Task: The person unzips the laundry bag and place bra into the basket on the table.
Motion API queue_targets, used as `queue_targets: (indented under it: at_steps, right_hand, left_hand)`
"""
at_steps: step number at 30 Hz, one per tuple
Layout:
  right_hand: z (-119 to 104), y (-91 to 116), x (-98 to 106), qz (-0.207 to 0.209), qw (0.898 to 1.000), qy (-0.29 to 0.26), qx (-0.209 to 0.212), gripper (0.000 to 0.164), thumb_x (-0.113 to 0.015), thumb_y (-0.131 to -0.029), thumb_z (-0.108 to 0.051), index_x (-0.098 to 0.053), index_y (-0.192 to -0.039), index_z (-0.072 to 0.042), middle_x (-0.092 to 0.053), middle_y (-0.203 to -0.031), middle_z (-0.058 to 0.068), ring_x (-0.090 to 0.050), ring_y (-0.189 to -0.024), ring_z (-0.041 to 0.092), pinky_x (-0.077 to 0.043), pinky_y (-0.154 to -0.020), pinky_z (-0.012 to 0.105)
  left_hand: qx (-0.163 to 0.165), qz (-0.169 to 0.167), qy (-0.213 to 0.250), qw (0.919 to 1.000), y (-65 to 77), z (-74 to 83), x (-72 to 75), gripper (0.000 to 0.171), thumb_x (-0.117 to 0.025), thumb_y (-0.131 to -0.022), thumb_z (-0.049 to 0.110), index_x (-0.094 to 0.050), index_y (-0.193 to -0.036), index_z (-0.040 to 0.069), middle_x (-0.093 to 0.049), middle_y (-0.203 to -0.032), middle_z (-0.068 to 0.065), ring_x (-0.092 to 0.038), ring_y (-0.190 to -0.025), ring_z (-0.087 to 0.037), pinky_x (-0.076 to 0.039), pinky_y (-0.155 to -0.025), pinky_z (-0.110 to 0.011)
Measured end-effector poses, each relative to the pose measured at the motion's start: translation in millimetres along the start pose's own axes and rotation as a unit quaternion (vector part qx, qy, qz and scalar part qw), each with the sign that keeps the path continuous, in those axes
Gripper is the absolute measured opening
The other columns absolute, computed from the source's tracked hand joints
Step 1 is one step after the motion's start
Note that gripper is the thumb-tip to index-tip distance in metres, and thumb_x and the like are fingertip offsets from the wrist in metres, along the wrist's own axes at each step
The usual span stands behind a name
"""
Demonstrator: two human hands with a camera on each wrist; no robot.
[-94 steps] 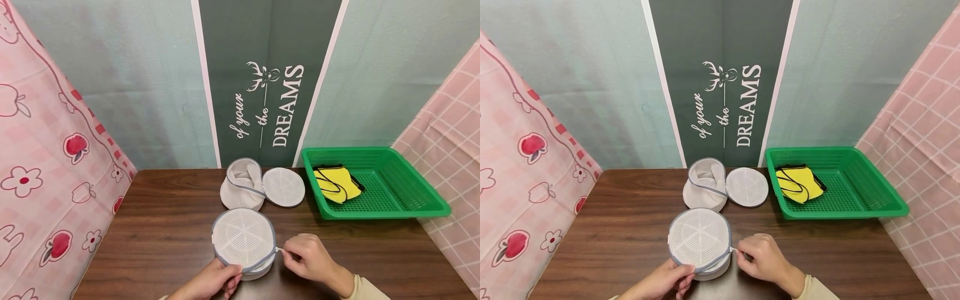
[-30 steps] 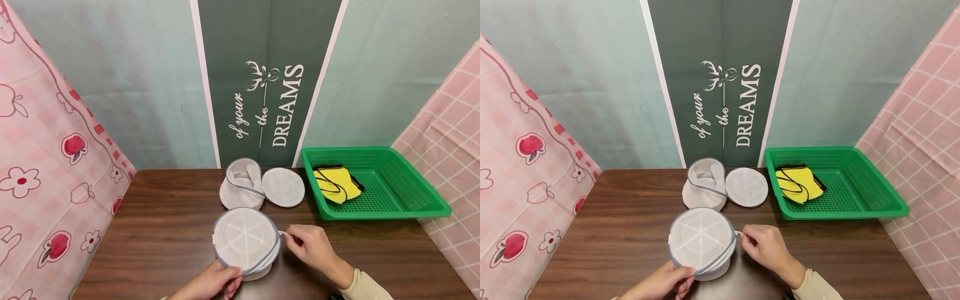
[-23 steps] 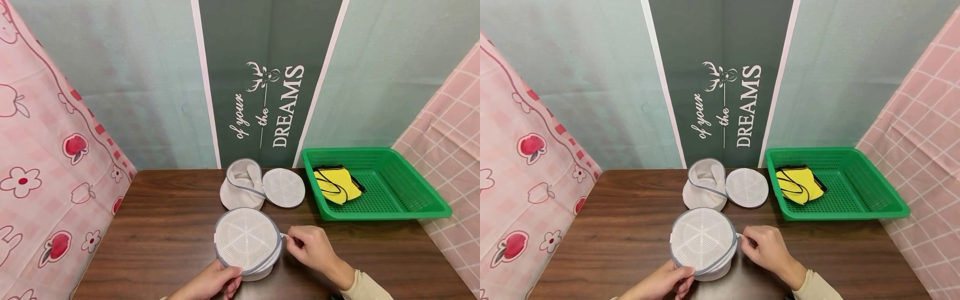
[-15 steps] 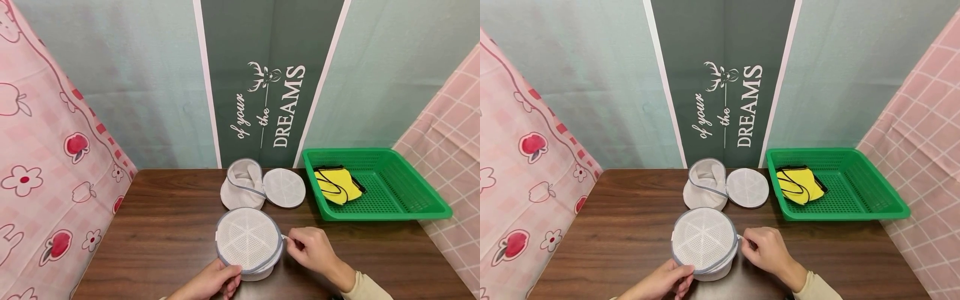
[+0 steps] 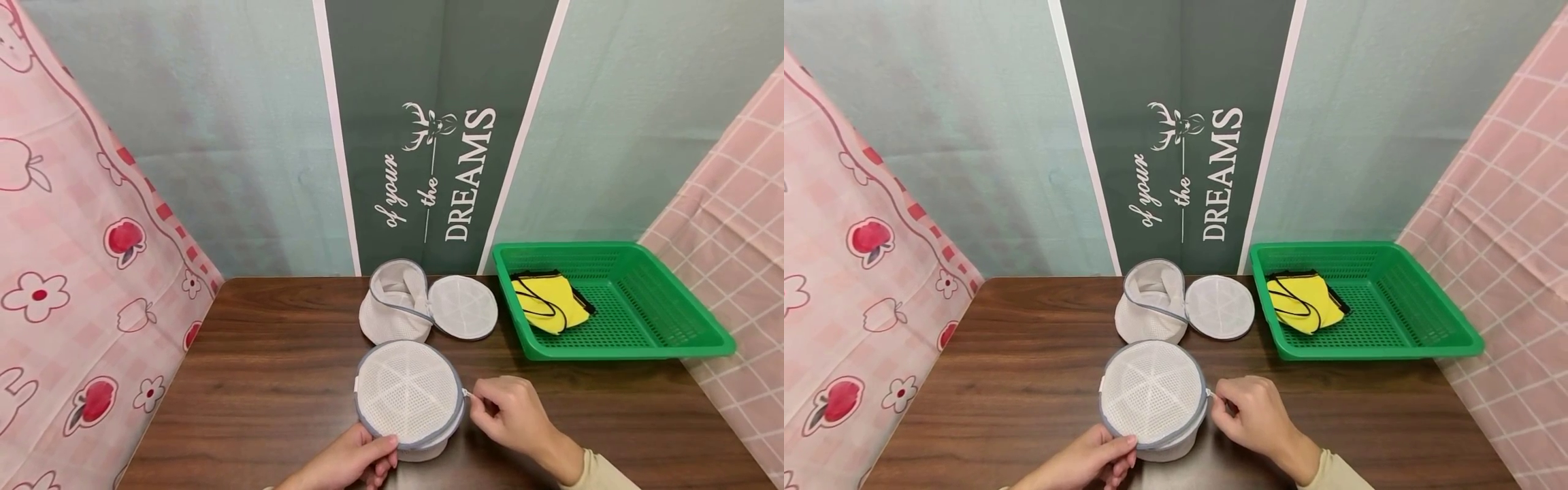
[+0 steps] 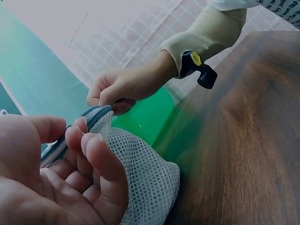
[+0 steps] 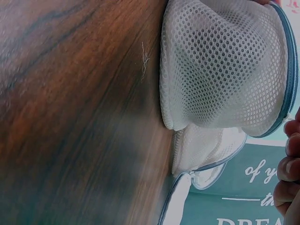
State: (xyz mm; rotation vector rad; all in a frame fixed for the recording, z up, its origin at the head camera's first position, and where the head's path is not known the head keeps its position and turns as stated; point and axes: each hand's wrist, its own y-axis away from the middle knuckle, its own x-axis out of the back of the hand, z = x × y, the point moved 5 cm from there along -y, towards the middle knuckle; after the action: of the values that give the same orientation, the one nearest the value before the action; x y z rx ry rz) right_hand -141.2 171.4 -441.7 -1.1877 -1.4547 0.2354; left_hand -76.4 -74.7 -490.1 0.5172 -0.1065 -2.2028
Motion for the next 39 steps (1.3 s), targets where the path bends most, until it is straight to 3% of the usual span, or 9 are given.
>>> queue_targets:
  at_steps: [11,16,20,23,25,30,35,36,39]
  right_hand:
    - [-10,-2,2,0.022,0.998,-0.036,0.053,0.027,-0.063,-0.066,-0.005,-0.043,-0.063,-0.023,-0.034,-0.057,-0.016,-0.029,-0.057,-0.008,-0.024,-0.052,0.008]
    - [-19,-6,4,0.033,0.995,-0.049,0.085,0.025,-0.061,-0.065,-0.004,-0.041,-0.062,-0.019,-0.032,-0.056,-0.014,-0.026,-0.057,-0.008,-0.023,-0.053,0.009]
    - [-24,-9,5,0.029,0.992,-0.066,0.108,0.025,-0.06,-0.066,-0.002,-0.042,-0.062,-0.018,-0.032,-0.057,-0.012,-0.025,-0.058,-0.006,-0.022,-0.052,0.009]
    - [-27,-10,4,0.017,0.988,-0.086,0.128,0.025,-0.06,-0.069,-0.001,-0.042,-0.062,-0.018,-0.031,-0.058,-0.011,-0.024,-0.058,-0.004,-0.022,-0.052,0.009]
    - [-28,-9,3,0.005,0.985,-0.103,0.141,0.026,-0.059,-0.074,-0.001,-0.043,-0.063,-0.018,-0.031,-0.059,-0.011,-0.024,-0.058,-0.003,-0.023,-0.053,0.009]
    - [-32,-8,0,-0.014,0.979,-0.123,0.159,0.028,-0.058,-0.086,-0.005,-0.047,-0.064,-0.019,-0.035,-0.059,-0.011,-0.028,-0.057,-0.004,-0.025,-0.053,0.008]
    - [-34,-8,-1,-0.011,0.98,-0.116,0.159,0.03,-0.057,-0.09,-0.008,-0.047,-0.064,-0.019,-0.035,-0.059,-0.011,-0.027,-0.057,-0.005,-0.023,-0.053,0.008]
    - [-34,-8,-1,-0.01,0.981,-0.115,0.158,0.029,-0.057,-0.09,-0.008,-0.047,-0.064,-0.018,-0.035,-0.059,-0.011,-0.027,-0.057,-0.005,-0.023,-0.053,0.008]
    - [-34,-8,-1,-0.009,0.982,-0.112,0.155,0.028,-0.057,-0.089,-0.007,-0.048,-0.065,-0.018,-0.035,-0.059,-0.011,-0.027,-0.057,-0.005,-0.023,-0.053,0.008]
  left_hand:
    - [-0.025,0.01,0.003,0.9996,0.6,4.7,6.3,0.054,-0.046,-0.107,0.018,-0.038,-0.098,-0.034,-0.053,-0.067,0.006,-0.05,-0.058,0.0,-0.046,-0.052,-0.014]
    - [-0.029,0.033,0.015,0.9989,0.4,5.8,10.1,0.055,-0.046,-0.109,0.022,-0.038,-0.098,-0.032,-0.052,-0.068,0.006,-0.05,-0.056,-0.001,-0.047,-0.052,-0.015]
    - [-0.031,0.057,0.021,0.9977,0.5,7.1,13.3,0.044,-0.047,-0.109,0.022,-0.051,-0.08,-0.01,-0.051,-0.069,0.006,-0.049,-0.056,-0.002,-0.047,-0.052,-0.016]
    - [-0.028,0.077,0.025,0.9964,0.4,8.3,16.0,0.031,-0.047,-0.109,0.023,-0.057,-0.083,0.009,-0.05,-0.069,0.006,-0.049,-0.056,-0.003,-0.047,-0.051,-0.016]
    - [-0.025,0.091,0.027,0.9952,0.6,8.5,18.3,0.031,-0.047,-0.109,0.024,-0.057,-0.083,0.01,-0.05,-0.068,0.005,-0.048,-0.056,-0.004,-0.046,-0.05,-0.016]
    - [-0.018,0.114,0.029,0.9929,0.8,9.6,22.1,0.034,-0.045,-0.109,0.027,-0.056,-0.08,0.012,-0.05,-0.066,0.005,-0.047,-0.055,-0.005,-0.045,-0.049,-0.017]
    - [-0.016,0.097,0.034,0.9946,1.1,9.4,18.8,0.035,-0.044,-0.11,0.028,-0.056,-0.082,0.011,-0.05,-0.068,0.005,-0.048,-0.055,-0.004,-0.045,-0.05,-0.017]
    - [-0.016,0.089,0.036,0.9953,1.2,8.7,17.2,0.036,-0.044,-0.11,0.028,-0.056,-0.082,0.008,-0.05,-0.068,0.005,-0.048,-0.055,-0.004,-0.046,-0.05,-0.016]
    - [-0.018,0.054,0.031,0.9979,0.8,7.1,10.8,0.049,-0.045,-0.11,0.027,-0.049,-0.083,-0.014,-0.052,-0.07,0.005,-0.05,-0.057,-0.002,-0.046,-0.05,-0.015]
